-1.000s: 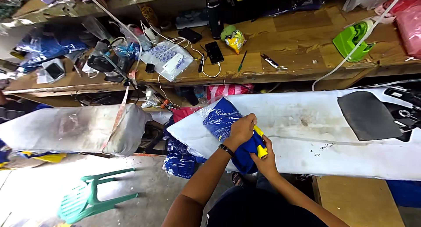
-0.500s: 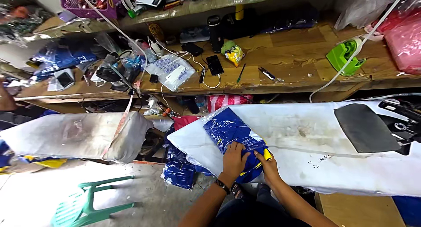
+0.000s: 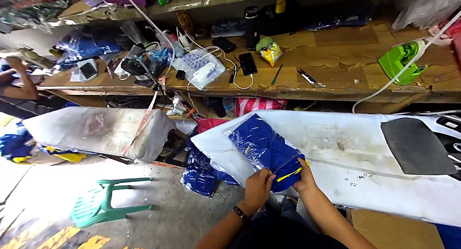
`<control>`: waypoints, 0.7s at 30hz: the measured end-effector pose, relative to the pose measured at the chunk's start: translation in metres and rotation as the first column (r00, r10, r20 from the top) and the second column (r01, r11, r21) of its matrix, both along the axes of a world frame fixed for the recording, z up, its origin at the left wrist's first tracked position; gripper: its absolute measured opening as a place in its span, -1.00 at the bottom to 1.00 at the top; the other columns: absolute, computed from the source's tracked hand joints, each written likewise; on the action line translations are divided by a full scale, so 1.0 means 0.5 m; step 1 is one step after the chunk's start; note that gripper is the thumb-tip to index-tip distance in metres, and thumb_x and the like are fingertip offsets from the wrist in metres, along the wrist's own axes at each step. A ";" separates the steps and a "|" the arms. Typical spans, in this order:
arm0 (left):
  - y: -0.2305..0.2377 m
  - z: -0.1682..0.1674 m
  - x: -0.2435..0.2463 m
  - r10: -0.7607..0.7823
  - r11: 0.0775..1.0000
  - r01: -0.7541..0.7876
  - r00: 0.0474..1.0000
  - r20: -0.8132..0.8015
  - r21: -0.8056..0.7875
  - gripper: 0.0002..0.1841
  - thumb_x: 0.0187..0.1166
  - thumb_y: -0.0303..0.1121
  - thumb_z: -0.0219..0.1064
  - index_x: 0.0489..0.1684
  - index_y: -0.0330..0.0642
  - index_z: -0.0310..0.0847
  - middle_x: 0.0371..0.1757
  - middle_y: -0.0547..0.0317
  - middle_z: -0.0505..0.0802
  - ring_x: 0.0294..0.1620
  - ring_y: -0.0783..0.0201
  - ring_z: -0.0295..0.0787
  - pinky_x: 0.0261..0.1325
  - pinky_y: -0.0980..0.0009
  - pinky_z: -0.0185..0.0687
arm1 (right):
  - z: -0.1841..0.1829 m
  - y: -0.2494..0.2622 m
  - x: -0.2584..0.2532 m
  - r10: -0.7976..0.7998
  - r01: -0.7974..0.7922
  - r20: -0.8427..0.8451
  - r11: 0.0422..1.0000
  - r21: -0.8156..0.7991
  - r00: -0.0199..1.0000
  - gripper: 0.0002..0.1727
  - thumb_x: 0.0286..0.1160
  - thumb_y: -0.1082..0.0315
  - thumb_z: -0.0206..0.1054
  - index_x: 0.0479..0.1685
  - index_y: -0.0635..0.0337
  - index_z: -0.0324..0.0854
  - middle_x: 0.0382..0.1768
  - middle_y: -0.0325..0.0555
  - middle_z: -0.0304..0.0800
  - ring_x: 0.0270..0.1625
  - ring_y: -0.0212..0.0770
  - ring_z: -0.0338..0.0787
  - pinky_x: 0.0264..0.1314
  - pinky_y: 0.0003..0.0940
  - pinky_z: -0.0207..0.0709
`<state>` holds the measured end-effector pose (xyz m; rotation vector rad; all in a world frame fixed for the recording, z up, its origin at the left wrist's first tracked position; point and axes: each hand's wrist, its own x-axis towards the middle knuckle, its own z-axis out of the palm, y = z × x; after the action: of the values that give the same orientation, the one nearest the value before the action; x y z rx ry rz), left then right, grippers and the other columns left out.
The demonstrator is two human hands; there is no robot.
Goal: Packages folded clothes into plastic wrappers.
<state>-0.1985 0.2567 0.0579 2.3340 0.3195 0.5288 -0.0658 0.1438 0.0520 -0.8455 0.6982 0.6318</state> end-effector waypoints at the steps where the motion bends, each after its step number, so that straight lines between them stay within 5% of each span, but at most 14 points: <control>1: -0.007 0.000 -0.001 0.016 1.000 -0.017 1.000 0.027 0.017 -0.77 0.62 -0.32 0.30 -0.30 -0.33 0.74 -0.46 0.00 0.82 -0.44 0.09 0.84 -0.32 0.13 0.77 | 0.004 0.000 -0.005 0.003 -0.003 0.001 1.000 0.027 1.000 -0.65 0.84 0.03 -0.03 0.27 0.04 0.44 -0.03 -0.12 0.73 0.02 -0.24 0.78 0.06 -0.17 0.71; 3: -0.010 0.025 0.012 0.035 0.999 -0.034 0.999 -0.005 0.038 -0.77 0.63 -0.32 0.28 -0.29 -0.30 0.75 -0.43 -0.01 0.83 -0.38 0.06 0.86 -0.29 0.11 0.78 | 0.002 0.001 -0.015 0.029 -0.031 0.059 0.999 0.033 0.998 -0.65 0.85 0.04 0.00 0.29 0.05 0.47 -0.02 -0.13 0.78 0.04 -0.26 0.82 0.08 -0.21 0.75; 6: 0.001 0.101 0.073 0.015 1.000 -0.014 0.961 -0.276 0.007 -0.71 0.74 -0.29 0.15 -0.08 -0.34 0.72 -0.26 -0.15 0.86 -0.14 -0.13 0.88 -0.07 -0.08 0.74 | -0.013 0.007 -0.032 0.081 -0.079 0.156 0.997 -0.017 0.984 -0.69 0.78 0.21 0.18 0.31 0.18 0.52 -0.01 -0.05 0.82 0.04 -0.22 0.84 0.10 -0.22 0.76; 9: 0.004 0.120 0.126 -0.115 0.988 0.143 0.925 -0.361 0.052 -0.64 0.82 -0.27 0.06 0.04 -0.37 0.71 -0.04 -0.22 0.88 0.12 -0.19 0.85 0.17 -0.12 0.69 | -0.011 0.026 -0.063 0.062 -0.080 0.271 0.995 0.055 0.960 -0.62 0.77 0.32 0.18 0.47 0.12 0.32 0.04 -0.08 0.77 0.06 -0.27 0.83 0.12 -0.28 0.76; 13: -0.001 0.054 0.091 -0.253 0.959 0.260 0.965 -0.069 0.115 -0.75 0.72 -0.33 0.20 -0.18 -0.31 0.75 -0.25 -0.09 0.88 -0.15 -0.06 0.92 -0.10 0.00 0.80 | -0.030 0.020 -0.056 0.074 -0.109 0.417 0.992 0.059 0.906 -0.33 0.57 0.39 0.16 0.67 0.01 -0.02 0.12 -0.17 0.66 0.09 -0.39 0.78 0.11 -0.40 0.74; 15: -0.002 0.024 0.051 -0.229 0.971 0.230 0.973 -0.023 0.061 -0.79 0.68 -0.34 0.26 -0.23 -0.29 0.74 -0.33 -0.03 0.87 -0.27 0.03 0.89 -0.19 0.07 0.80 | -0.043 0.015 -0.039 0.045 -0.062 0.360 0.997 0.035 0.932 -0.45 0.62 0.44 0.13 0.59 0.12 0.14 0.08 -0.06 0.69 0.04 -0.27 0.80 0.07 -0.27 0.76; 17: -0.012 0.007 0.020 -0.163 0.986 0.164 0.986 -0.041 0.035 -0.80 0.66 -0.33 0.29 -0.20 -0.30 0.75 -0.35 -0.01 0.87 -0.35 0.06 0.88 -0.26 0.09 0.79 | -0.027 0.019 -0.024 -0.016 0.003 0.213 0.998 0.060 0.977 -0.76 0.77 0.32 0.04 0.27 0.14 0.43 -0.09 -0.08 0.76 -0.05 -0.24 0.83 0.00 -0.22 0.77; 21: -0.037 0.005 0.005 -0.149 0.983 0.149 0.989 -0.010 0.107 -0.80 0.65 -0.31 0.27 -0.28 -0.24 0.73 -0.43 0.06 0.84 -0.45 0.12 0.84 -0.39 0.16 0.75 | -0.004 0.024 -0.019 -0.030 0.014 0.091 0.986 0.165 0.995 -0.67 0.86 0.09 -0.07 0.18 0.07 0.49 -0.12 -0.13 0.80 -0.06 -0.25 0.86 -0.04 -0.22 0.79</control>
<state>-0.1961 0.2380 0.0603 2.4390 0.1179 0.4814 -0.0753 0.1560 0.0498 -0.7092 0.5617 0.6171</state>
